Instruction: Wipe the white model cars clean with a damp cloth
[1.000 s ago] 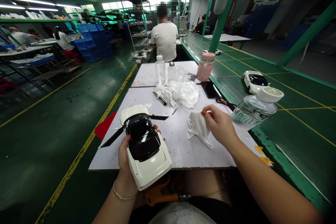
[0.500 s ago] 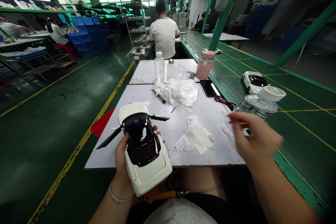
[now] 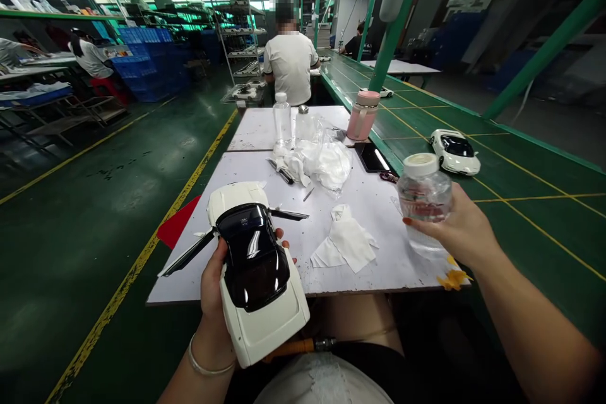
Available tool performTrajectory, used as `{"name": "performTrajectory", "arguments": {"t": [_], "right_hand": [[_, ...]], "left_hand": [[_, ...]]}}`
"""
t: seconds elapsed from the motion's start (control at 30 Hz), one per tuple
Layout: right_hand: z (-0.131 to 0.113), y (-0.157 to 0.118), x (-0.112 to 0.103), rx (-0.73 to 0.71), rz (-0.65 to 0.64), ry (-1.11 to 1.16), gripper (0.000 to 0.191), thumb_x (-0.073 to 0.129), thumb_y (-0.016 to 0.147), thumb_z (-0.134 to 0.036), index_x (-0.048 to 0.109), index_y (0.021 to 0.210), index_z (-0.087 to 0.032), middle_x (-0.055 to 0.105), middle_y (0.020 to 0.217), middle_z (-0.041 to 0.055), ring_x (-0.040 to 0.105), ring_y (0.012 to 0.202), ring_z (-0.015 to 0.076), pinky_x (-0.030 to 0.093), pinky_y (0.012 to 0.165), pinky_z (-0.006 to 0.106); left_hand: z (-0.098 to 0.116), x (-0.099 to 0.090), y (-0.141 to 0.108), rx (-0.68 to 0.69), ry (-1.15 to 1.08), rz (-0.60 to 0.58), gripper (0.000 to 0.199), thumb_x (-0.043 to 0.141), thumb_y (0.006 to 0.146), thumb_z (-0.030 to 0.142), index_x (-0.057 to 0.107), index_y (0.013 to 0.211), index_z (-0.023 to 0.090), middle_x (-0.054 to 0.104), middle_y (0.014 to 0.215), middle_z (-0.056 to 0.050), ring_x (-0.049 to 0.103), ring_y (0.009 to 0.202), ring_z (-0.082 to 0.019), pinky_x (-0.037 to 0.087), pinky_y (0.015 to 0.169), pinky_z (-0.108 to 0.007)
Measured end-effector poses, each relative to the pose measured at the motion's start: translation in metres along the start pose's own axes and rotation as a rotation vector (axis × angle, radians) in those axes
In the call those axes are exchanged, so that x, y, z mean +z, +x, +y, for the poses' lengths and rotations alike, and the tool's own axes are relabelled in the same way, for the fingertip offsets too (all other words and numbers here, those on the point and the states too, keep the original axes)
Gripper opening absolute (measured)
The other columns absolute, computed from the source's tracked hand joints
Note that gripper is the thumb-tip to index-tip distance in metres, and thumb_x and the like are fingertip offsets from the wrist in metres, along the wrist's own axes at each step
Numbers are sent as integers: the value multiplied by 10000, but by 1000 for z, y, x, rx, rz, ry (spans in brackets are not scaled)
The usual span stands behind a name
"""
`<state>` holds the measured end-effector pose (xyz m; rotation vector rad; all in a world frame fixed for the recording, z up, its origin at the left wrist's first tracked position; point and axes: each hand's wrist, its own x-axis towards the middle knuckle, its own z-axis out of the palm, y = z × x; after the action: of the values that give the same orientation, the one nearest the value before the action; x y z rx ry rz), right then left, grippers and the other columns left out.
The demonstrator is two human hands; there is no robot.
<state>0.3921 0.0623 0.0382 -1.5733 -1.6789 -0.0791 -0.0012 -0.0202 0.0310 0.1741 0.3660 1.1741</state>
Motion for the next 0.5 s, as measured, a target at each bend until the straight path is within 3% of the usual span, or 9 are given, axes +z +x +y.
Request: {"name": "performTrajectory", "arguments": {"t": [0.1, 0.2, 0.3, 0.5], "right_hand": [[-13, -7, -24, -60, -373, -338, 817, 835, 681, -388, 515, 1426, -286, 754, 989, 80, 716, 790, 307, 492, 572, 341], [-18, -18, -37, -213, -594, -552, 748, 704, 713, -206, 523, 1434, -295, 724, 1070, 82, 698, 889, 312, 491, 638, 345], [-13, -26, -43, -287, -645, -644, 771, 653, 687, -129, 528, 1435, -269, 716, 1076, 90, 676, 898, 308, 502, 690, 379], [-6, -35, -58, -343, -606, -640, 728, 633, 690, -94, 570, 1395, -267, 720, 1104, 113, 656, 961, 344, 501, 751, 447]], "left_hand": [[5, -3, -6, 6, -1, -5, 653, 502, 929, 570, 580, 1414, 140, 666, 1341, -159, 665, 1151, -364, 508, 1035, -540], [10, -4, -11, -2, 15, -25, 649, 466, 955, 565, 551, 1442, 145, 636, 1385, -157, 645, 1186, -368, 485, 1061, -542], [12, -5, -13, -4, 17, -62, 646, 463, 955, 565, 560, 1435, 144, 634, 1386, -164, 641, 1194, -373, 491, 1054, -543], [12, -8, -14, -10, 19, -66, 635, 454, 961, 574, 572, 1430, 163, 624, 1400, -166, 637, 1208, -372, 481, 1064, -547]]}}
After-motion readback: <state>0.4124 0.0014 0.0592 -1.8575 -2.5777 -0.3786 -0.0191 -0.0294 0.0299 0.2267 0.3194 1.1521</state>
